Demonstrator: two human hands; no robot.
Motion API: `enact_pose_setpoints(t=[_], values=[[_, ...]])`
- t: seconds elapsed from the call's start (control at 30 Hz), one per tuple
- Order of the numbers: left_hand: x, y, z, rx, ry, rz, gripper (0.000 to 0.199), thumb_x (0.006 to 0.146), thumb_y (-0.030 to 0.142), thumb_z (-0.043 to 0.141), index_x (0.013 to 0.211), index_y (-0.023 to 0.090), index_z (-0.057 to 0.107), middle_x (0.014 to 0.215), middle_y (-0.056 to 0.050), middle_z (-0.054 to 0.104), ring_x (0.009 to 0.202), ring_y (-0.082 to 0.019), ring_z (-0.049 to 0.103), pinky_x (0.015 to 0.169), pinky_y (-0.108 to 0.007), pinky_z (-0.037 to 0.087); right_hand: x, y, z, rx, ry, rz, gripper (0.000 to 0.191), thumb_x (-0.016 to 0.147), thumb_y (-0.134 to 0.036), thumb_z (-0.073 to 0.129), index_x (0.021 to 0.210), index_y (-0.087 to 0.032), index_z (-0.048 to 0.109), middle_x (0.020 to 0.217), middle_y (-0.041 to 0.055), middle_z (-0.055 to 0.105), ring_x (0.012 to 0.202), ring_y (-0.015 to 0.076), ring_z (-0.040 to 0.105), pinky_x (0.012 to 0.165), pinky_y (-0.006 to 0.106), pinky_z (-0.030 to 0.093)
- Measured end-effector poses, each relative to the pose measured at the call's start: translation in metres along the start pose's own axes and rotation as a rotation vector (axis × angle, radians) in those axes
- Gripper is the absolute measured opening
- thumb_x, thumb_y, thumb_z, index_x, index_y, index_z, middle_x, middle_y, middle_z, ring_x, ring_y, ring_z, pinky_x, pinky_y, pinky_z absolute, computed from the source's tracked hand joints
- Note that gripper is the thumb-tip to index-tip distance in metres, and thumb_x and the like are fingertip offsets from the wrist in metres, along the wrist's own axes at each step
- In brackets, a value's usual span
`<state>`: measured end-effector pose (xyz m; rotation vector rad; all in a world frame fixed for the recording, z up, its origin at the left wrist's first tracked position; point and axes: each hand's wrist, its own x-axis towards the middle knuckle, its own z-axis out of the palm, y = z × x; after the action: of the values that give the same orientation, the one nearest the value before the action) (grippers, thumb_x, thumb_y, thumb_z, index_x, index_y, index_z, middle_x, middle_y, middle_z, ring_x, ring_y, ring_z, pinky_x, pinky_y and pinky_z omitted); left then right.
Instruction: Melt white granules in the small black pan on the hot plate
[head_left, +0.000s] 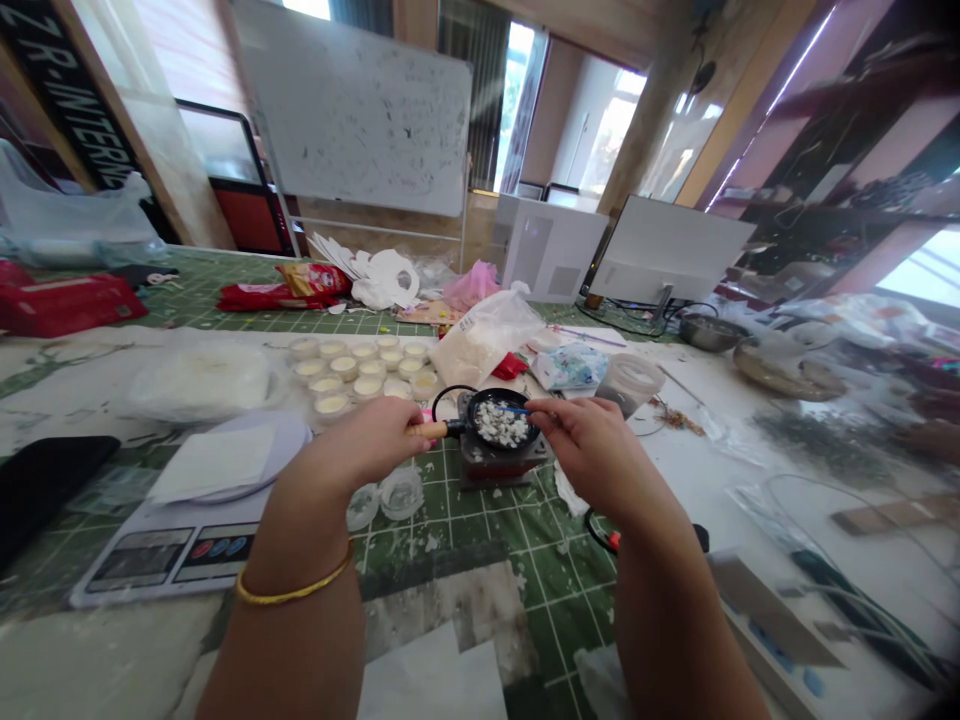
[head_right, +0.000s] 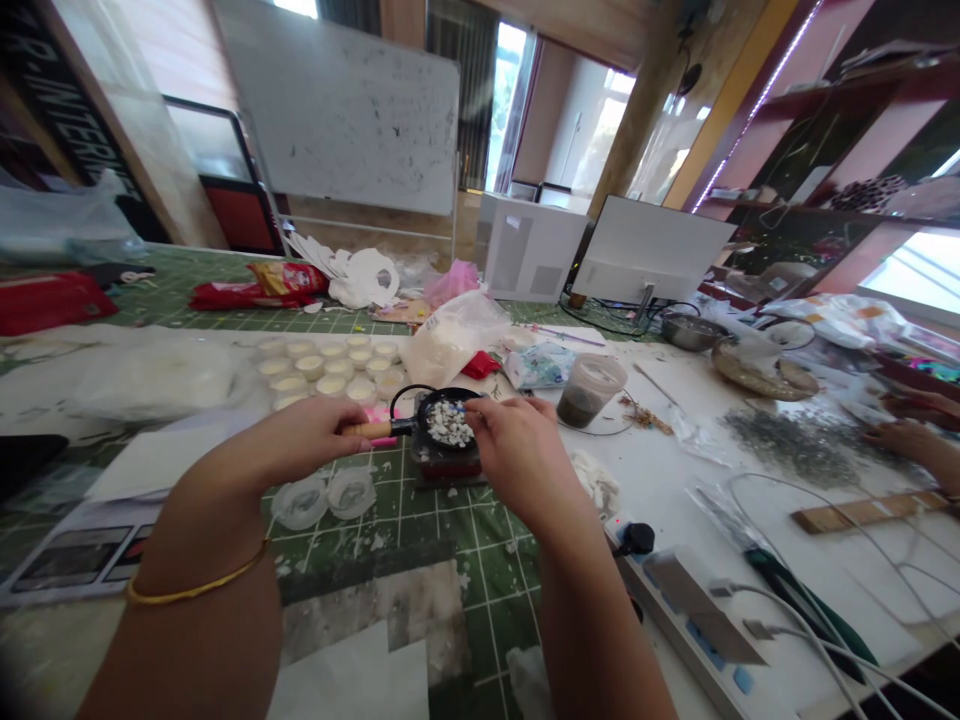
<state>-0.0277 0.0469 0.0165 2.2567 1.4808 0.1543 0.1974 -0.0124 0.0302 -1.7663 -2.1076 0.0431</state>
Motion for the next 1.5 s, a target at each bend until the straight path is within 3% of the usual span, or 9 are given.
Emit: enact_pose_setpoints(t=[0.07,0.2,0.33,0.67,0.8,0.93,1.03,1.27,1.5], values=[[0.0,-0.001,0.001,0.008,0.002,-0.002,0.028,0.073,0.045,0.047,0.069,0.018,0.056,0.069,-0.003,0.061,0.063,-0.016,0.053,0.055,-0.026,0.03,-0.001,-0.001,0.0,0.0,-0.029,-0.01,0.029,0.089,-0.029,0.038,0.101,-0.024,0.063,0.087,0.0032,0.068,0.088,0.0174,0.058,0.09,0.038,0.029],[0.002,-0.003,0.001,0.012,0.0,0.007,0.025,0.072,0.042,0.048,0.071,0.018,0.056,0.071,-0.003,0.061,0.066,-0.017,0.054,0.056,-0.026,0.031,-0.001,-0.003,0.0,0.017,0.03,-0.006,0.03,0.089,-0.03,0.038,0.106,-0.024,0.062,0.091,0.0027,0.067,0.09,0.0163,0.057,0.091,0.037,0.03],[0.003,-0.003,0.001,0.019,-0.003,0.013,0.025,0.072,0.042,0.047,0.072,0.018,0.056,0.071,-0.003,0.062,0.066,-0.017,0.054,0.056,-0.026,0.031,-0.003,-0.005,-0.001,-0.018,-0.048,-0.022,0.028,0.089,-0.028,0.039,0.104,-0.024,0.063,0.089,0.0019,0.068,0.09,0.0166,0.057,0.092,0.038,0.029],[0.002,-0.003,0.001,0.008,-0.006,0.012,0.024,0.072,0.04,0.047,0.073,0.018,0.057,0.072,-0.003,0.062,0.067,-0.017,0.055,0.057,-0.026,0.032,-0.008,-0.007,-0.005,-0.003,0.0,-0.04,0.028,0.089,-0.029,0.039,0.104,-0.025,0.062,0.092,0.0004,0.067,0.09,0.0155,0.057,0.091,0.036,0.031],[0.001,-0.001,0.0,0.003,-0.001,0.005,0.025,0.072,0.042,0.048,0.07,0.018,0.057,0.07,-0.003,0.061,0.064,-0.016,0.053,0.056,-0.026,0.031,-0.008,-0.006,-0.005,-0.014,-0.039,-0.065,0.028,0.089,-0.028,0.038,0.101,-0.025,0.063,0.091,0.0006,0.067,0.09,0.0157,0.057,0.091,0.036,0.031],[0.0,-0.001,0.0,-0.025,0.005,-0.003,0.026,0.072,0.042,0.048,0.074,0.018,0.058,0.071,-0.003,0.061,0.065,-0.016,0.053,0.057,-0.026,0.032,-0.007,-0.005,-0.006,0.001,0.024,-0.027,0.028,0.089,-0.03,0.038,0.104,-0.025,0.062,0.093,0.0011,0.067,0.09,0.0154,0.057,0.09,0.036,0.032],[0.0,-0.002,0.0,-0.02,0.009,-0.005,0.025,0.072,0.041,0.048,0.075,0.018,0.058,0.073,-0.003,0.062,0.066,-0.016,0.054,0.057,-0.026,0.032,-0.007,-0.003,-0.006,-0.019,-0.028,-0.04,0.028,0.089,-0.03,0.038,0.1,-0.024,0.064,0.09,0.0021,0.068,0.089,0.0169,0.058,0.089,0.037,0.032],[-0.001,0.001,-0.001,-0.019,-0.005,-0.023,0.023,0.07,0.038,0.049,0.074,0.018,0.058,0.072,-0.002,0.062,0.066,-0.016,0.054,0.056,-0.026,0.032,-0.011,-0.001,-0.008,-0.002,-0.01,-0.103,0.028,0.089,-0.032,0.038,0.098,-0.026,0.064,0.088,-0.0001,0.067,0.086,0.0148,0.058,0.085,0.033,0.036],[-0.001,0.001,-0.002,-0.017,-0.005,0.0,0.023,0.07,0.038,0.049,0.074,0.018,0.058,0.074,-0.003,0.062,0.068,-0.017,0.055,0.059,-0.026,0.033,-0.013,0.002,-0.012,-0.053,-0.001,-0.055,0.029,0.089,-0.03,0.038,0.098,-0.025,0.065,0.088,0.0013,0.067,0.085,0.0157,0.058,0.087,0.035,0.033]])
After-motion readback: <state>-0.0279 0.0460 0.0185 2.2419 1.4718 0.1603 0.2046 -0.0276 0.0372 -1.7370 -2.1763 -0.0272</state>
